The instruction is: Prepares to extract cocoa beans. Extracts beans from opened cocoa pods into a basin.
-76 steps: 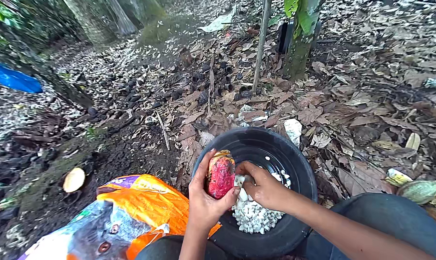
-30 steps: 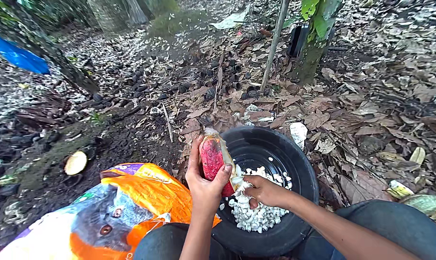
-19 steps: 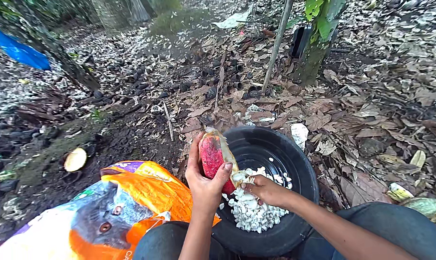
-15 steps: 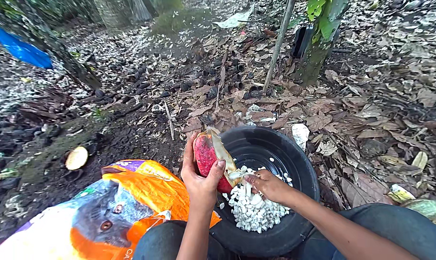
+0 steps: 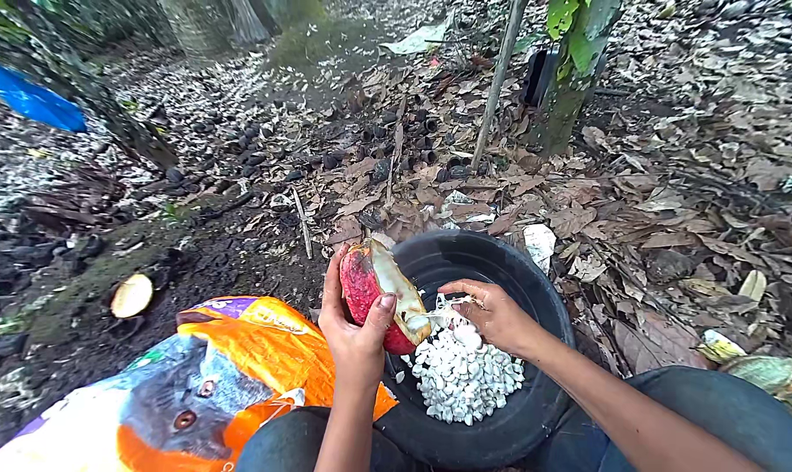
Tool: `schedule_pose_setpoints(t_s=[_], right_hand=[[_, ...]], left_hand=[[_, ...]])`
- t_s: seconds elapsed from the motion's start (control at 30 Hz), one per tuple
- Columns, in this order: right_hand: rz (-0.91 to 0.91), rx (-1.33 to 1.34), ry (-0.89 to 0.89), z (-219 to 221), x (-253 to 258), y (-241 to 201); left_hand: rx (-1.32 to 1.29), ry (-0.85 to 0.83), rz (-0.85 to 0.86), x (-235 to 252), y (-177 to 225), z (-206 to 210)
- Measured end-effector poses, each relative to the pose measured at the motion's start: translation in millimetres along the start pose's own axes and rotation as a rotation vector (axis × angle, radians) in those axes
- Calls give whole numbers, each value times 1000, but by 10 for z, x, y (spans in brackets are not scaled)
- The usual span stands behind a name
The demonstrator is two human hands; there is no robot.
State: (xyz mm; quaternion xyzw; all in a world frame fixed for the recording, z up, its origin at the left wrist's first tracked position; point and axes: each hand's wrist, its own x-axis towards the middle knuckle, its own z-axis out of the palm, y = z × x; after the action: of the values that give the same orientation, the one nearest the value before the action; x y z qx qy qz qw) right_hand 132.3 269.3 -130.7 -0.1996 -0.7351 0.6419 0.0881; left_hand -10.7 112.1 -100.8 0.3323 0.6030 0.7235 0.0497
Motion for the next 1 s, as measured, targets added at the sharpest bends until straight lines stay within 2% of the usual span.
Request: schedule_pose_setpoints(t_s=[0.1,0.23,0.33,0.5,0.7,0.8,0.87,0.93,1.0], right_hand=[[74,-21,-3,-15,-4,-55],[-3,-205,24,3,35,86],[-34,-302,-29,8,42,152],[69,-730,-166,28,60,87],[312,-906,-244,56,92,180],[391,-938,-185,40,58,70],[335,-928,-94,32,-11,-136],[206,-918,12,27,-84,-271],[-31,-935,171,22,-88,-49]], left_hand=[[-6,7,0,-3,-1,9],[-6,-3,1,-7,1,5],[7,-6,14,-11,-6,2],[-2,31,3,32,16,-52],[14,34,40,47,30,-112],[12,57,41,68,55,-170],[19,63,38,63,60,-177],[18,53,30,46,57,-166],[6,44,19,42,43,-135]])
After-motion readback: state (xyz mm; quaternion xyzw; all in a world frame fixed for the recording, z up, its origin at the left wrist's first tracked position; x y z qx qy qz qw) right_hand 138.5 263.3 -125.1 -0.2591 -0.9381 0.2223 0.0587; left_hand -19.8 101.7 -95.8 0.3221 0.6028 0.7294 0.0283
